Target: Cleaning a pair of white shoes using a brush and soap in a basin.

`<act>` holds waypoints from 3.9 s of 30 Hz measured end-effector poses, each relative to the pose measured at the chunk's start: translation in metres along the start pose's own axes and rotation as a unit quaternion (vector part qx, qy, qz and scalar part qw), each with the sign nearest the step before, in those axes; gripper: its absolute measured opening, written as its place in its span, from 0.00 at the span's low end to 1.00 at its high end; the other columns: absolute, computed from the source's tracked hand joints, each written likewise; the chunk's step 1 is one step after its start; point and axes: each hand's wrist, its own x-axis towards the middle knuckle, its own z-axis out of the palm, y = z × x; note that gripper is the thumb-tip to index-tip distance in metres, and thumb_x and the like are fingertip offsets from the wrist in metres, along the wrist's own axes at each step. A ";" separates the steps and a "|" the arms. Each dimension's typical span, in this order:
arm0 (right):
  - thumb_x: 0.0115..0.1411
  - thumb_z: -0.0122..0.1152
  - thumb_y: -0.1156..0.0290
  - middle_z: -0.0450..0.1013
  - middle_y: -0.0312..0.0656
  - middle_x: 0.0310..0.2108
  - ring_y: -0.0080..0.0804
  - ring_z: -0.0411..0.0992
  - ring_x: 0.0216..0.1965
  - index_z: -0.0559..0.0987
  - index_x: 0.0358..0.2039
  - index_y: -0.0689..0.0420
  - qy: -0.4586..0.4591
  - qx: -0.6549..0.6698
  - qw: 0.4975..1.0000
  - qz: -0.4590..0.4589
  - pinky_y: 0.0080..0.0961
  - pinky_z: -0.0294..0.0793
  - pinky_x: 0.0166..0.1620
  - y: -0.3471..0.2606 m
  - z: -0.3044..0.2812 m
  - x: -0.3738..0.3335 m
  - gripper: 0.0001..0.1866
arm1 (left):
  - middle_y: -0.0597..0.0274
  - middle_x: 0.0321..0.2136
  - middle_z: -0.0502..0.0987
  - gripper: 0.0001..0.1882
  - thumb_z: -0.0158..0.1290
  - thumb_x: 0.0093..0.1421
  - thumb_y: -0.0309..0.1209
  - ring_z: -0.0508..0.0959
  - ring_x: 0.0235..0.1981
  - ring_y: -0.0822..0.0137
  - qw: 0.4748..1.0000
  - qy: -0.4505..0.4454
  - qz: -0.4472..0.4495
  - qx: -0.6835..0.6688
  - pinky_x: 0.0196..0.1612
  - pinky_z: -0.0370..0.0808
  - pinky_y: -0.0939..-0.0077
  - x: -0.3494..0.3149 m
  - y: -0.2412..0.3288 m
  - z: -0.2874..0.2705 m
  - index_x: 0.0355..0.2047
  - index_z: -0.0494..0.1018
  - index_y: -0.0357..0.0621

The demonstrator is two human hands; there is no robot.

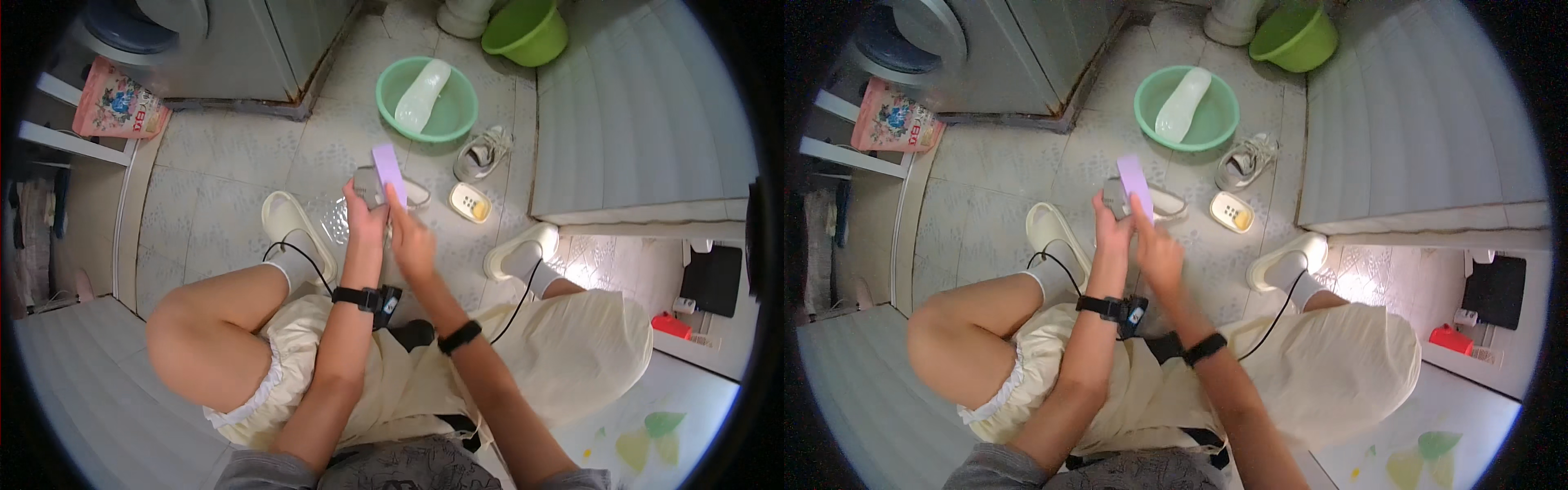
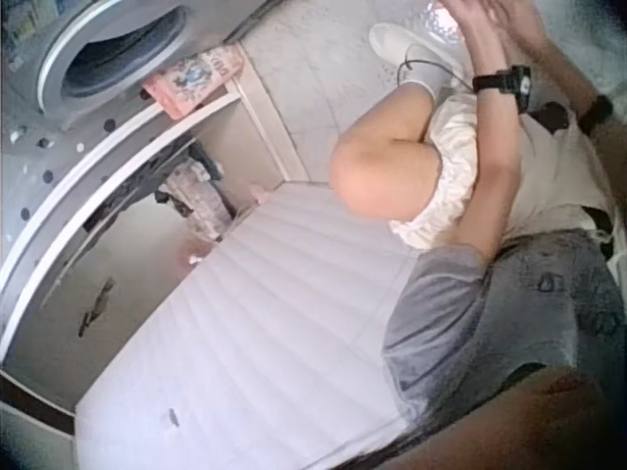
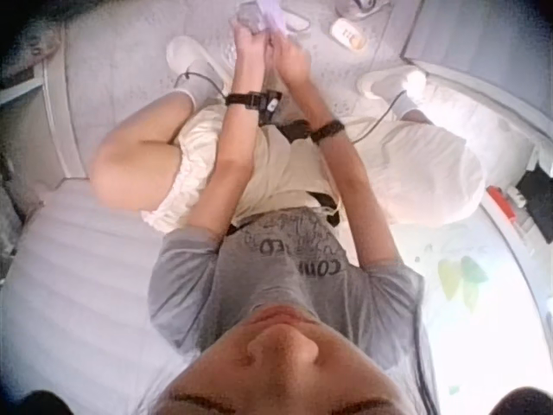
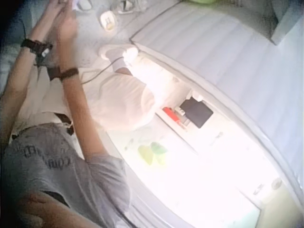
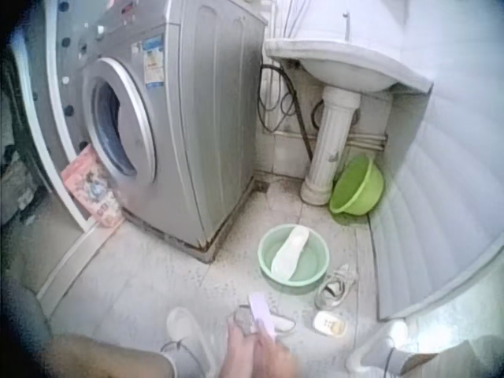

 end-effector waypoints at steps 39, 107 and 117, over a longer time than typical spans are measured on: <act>0.44 0.52 0.69 0.73 0.55 0.34 0.46 0.73 0.35 0.78 0.33 0.61 -0.404 -0.335 0.850 0.040 0.33 0.72 0.40 0.247 0.017 0.312 0.16 | 0.57 0.39 0.71 0.19 0.52 0.51 0.29 0.71 0.42 0.64 0.962 -0.013 0.127 0.240 0.46 0.67 0.72 0.009 -0.008 0.036 0.44 0.67 0.34; 0.58 0.48 0.71 0.68 0.59 0.22 0.52 0.70 0.24 0.68 0.53 0.41 -0.060 0.008 0.997 0.040 0.37 0.68 0.28 0.021 -0.069 0.094 0.21 | 0.53 0.42 0.68 0.18 0.49 0.58 0.27 0.71 0.44 0.62 0.984 -0.168 0.032 0.039 0.49 0.69 0.68 -0.023 -0.026 0.029 0.46 0.60 0.33; 0.57 0.49 0.74 0.67 0.57 0.18 0.48 0.69 0.19 0.67 0.54 0.47 -0.044 0.001 0.999 -0.013 0.34 0.67 0.24 0.015 -0.057 0.021 0.22 | 0.62 0.23 0.68 0.04 0.46 0.56 0.22 0.69 0.21 0.73 0.951 -0.159 0.096 0.245 0.23 0.66 0.82 -0.007 -0.037 0.026 0.27 0.62 0.40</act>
